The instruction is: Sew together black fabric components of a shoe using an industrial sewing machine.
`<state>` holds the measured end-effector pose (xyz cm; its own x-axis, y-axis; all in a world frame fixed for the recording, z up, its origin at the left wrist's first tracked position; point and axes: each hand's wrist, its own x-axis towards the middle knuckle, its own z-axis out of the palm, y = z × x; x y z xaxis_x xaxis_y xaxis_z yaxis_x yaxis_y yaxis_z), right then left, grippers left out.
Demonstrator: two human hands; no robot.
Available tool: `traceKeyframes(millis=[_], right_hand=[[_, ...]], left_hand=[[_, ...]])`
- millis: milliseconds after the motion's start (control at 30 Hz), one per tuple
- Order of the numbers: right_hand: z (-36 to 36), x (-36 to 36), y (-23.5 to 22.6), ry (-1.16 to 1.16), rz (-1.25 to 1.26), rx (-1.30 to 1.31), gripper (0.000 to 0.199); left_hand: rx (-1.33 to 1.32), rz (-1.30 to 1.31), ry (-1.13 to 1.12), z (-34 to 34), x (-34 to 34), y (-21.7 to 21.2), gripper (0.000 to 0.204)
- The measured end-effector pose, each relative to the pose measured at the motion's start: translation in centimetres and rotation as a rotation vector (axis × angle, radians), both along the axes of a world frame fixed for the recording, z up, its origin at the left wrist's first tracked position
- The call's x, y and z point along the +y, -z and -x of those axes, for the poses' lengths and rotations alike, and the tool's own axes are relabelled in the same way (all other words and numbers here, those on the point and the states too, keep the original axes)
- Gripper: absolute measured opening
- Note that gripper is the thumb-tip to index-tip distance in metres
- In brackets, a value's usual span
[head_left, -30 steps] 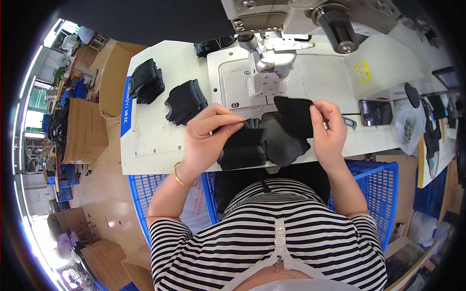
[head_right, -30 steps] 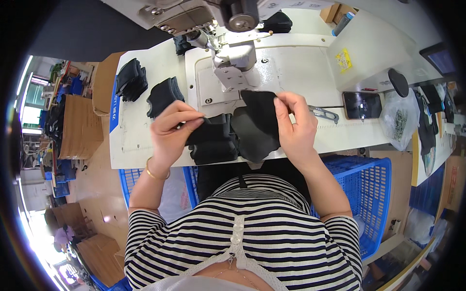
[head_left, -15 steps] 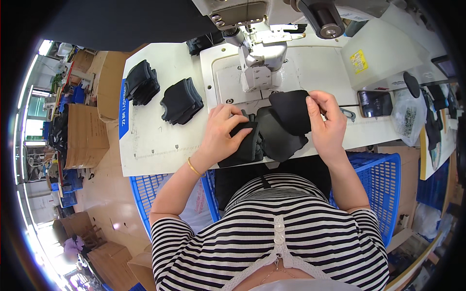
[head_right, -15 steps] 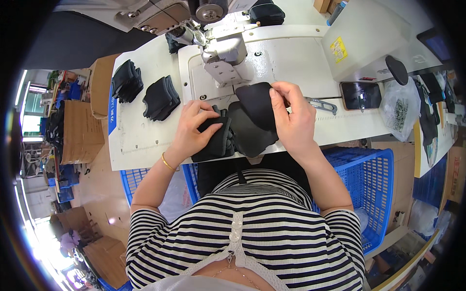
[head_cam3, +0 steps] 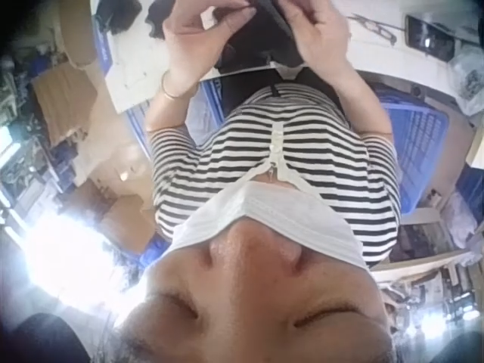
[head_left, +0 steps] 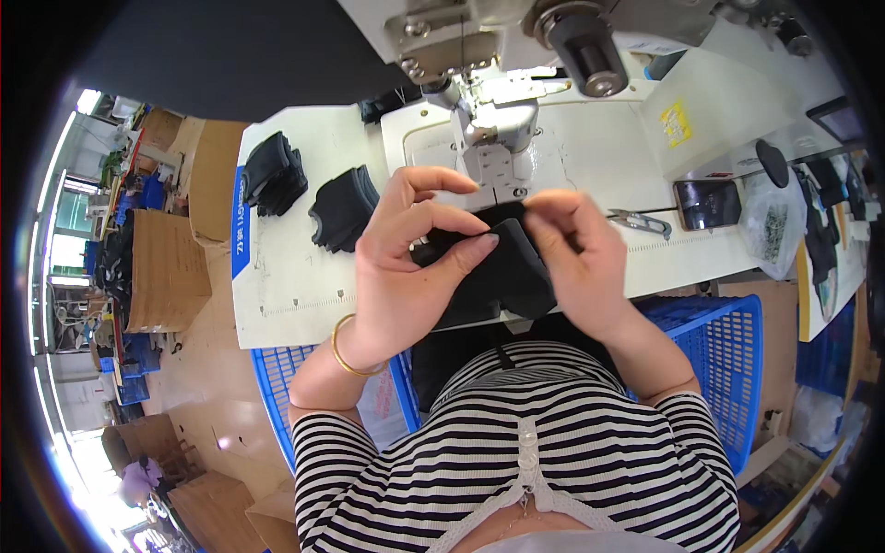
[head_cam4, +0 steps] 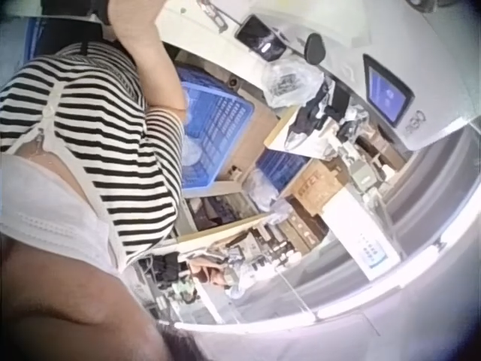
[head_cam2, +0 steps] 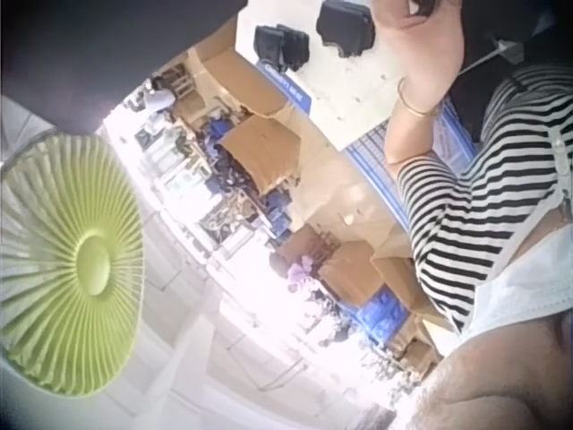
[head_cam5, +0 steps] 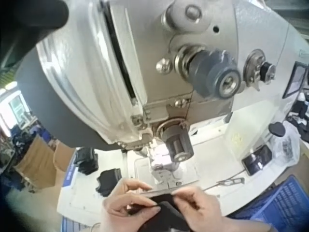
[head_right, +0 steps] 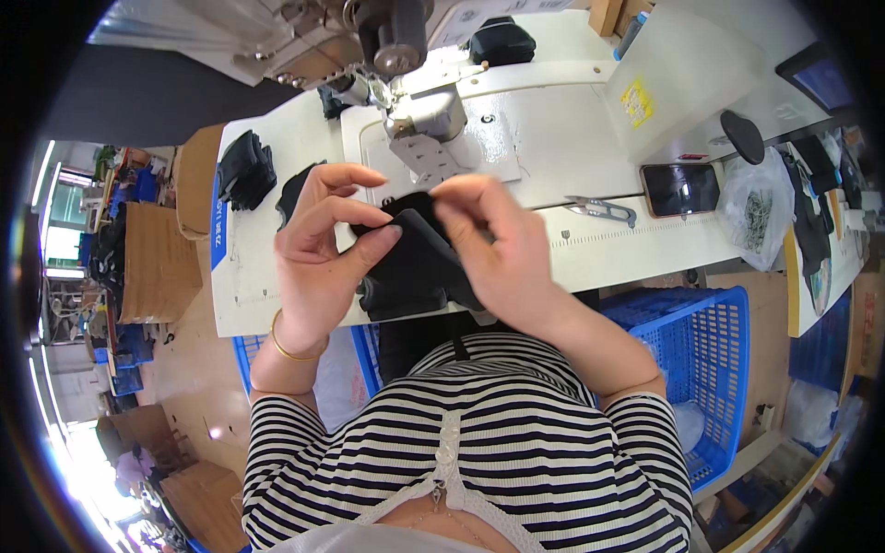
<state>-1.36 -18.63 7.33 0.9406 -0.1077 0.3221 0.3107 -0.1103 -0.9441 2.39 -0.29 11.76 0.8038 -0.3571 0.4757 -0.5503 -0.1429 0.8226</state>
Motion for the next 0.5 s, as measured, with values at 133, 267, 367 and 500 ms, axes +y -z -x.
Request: traceKeyframes(millis=[133,267,367,500], right_hand=[[0.45,0.73,-0.01,-0.142,-0.241,0.006,0.011],[0.40,0.50,0.10,-0.138,-0.227,-0.016,0.011],[0.49,0.10,0.03,-0.137,-0.209,0.042,0.012],[0.36,0.43,-0.04,-0.119,-0.235,-0.001,0.013]], left_hand=[[0.164,0.023,-0.001,-0.16,-0.44,0.29,0.014],[0.286,0.076,-0.029,0.00,-0.70,0.57,0.012],[0.310,0.103,-0.027,-0.11,-0.85,0.71,0.012],[0.323,0.118,-0.023,-0.03,-1.03,0.61,0.011]])
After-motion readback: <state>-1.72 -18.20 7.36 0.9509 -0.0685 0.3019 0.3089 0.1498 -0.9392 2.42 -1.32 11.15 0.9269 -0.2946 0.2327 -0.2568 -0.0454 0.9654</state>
